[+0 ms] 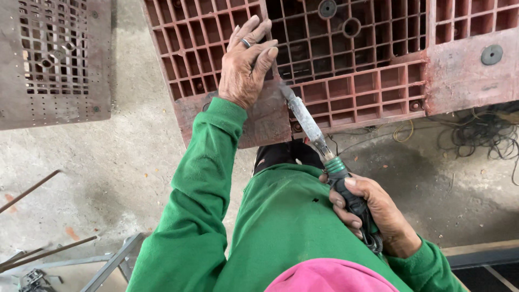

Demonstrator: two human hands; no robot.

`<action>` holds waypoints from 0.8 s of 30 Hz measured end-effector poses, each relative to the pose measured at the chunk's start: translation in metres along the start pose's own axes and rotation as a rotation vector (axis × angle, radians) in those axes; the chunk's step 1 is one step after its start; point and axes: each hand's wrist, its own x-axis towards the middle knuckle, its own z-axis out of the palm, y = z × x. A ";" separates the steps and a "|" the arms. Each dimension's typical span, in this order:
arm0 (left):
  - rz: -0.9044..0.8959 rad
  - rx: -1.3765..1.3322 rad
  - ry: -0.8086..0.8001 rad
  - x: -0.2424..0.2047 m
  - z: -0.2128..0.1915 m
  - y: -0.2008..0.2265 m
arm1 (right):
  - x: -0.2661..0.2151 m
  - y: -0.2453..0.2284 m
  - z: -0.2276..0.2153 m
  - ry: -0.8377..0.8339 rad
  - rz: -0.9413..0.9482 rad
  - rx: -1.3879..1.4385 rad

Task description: The person uses a soldering iron to smooth the edges of a reddish-brown plastic grid panel. They hold the panel steady with one hand while applying the hot tip along the seams and corners to melt and flatten rough edges.

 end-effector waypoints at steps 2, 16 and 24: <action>0.003 -0.010 0.001 0.000 0.002 -0.001 | 0.000 0.002 -0.001 0.034 -0.004 0.000; -0.002 -0.009 0.004 0.001 0.004 -0.004 | 0.002 0.002 0.004 0.045 -0.015 -0.065; -0.001 -0.030 0.004 0.002 0.002 -0.003 | 0.003 0.002 0.004 0.044 -0.020 -0.041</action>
